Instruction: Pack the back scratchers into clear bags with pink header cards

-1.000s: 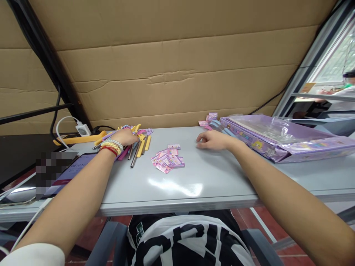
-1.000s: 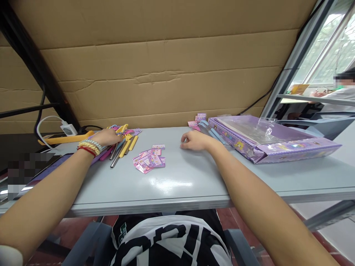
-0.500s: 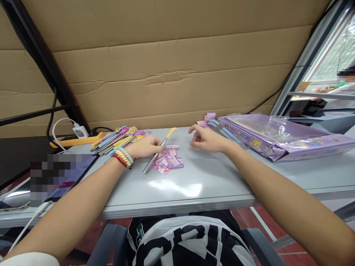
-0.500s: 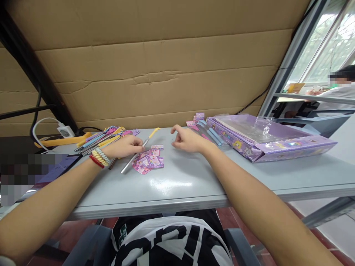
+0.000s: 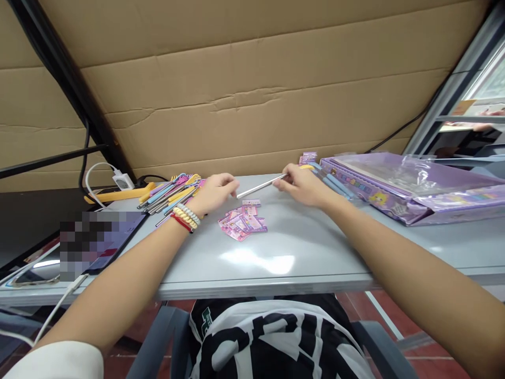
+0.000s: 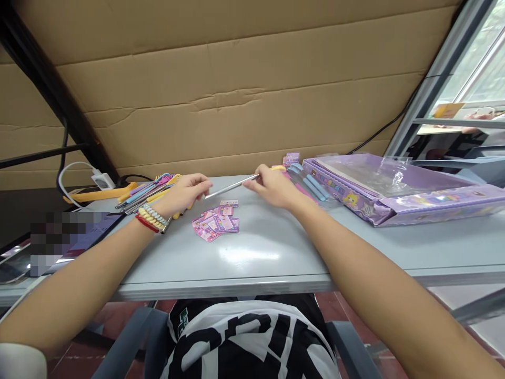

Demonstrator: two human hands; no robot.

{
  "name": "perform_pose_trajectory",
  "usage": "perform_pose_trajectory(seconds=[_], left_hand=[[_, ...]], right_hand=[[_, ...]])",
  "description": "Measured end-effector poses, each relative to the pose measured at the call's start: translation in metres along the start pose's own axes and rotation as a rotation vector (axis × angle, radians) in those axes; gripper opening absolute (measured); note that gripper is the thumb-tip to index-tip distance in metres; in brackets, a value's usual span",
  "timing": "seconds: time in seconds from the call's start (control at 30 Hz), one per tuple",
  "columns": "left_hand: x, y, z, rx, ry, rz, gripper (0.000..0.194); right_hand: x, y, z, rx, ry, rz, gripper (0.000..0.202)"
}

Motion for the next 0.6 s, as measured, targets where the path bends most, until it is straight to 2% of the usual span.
perform_pose_trajectory(seconds=[0.03, 0.1, 0.23, 0.43, 0.6], left_hand=[[0.005, -0.011, 0.004, 0.050, 0.065, 0.138, 0.027], [0.006, -0.031, 0.010, 0.102, 0.085, 0.402, 0.026], [-0.008, -0.055, 0.015, 0.170, -0.096, 0.611, 0.030], [-0.014, -0.052, 0.014, 0.222, -0.158, 0.725, 0.035], [-0.012, -0.054, 0.011, 0.284, -0.204, 0.734, 0.039]], right_hand=[[0.007, 0.009, 0.002, -0.048, 0.043, -0.011, 0.036], [0.020, 0.024, 0.004, -0.140, 0.093, -0.039, 0.037], [0.027, 0.032, 0.004, -0.189, 0.098, -0.127, 0.039], [0.008, 0.021, 0.004, -0.111, -0.013, -0.147, 0.038], [0.007, 0.020, 0.004, -0.109, -0.030, -0.135, 0.040]])
Point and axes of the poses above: each hand's wrist, its own z-axis towards the middle knuckle, its own x-axis out of the back of the hand, y = z × x, the point moved 5 cm from there along z, towards the middle knuckle, and after that the axes turned 15 degrees about z, right-handed, at the moved point
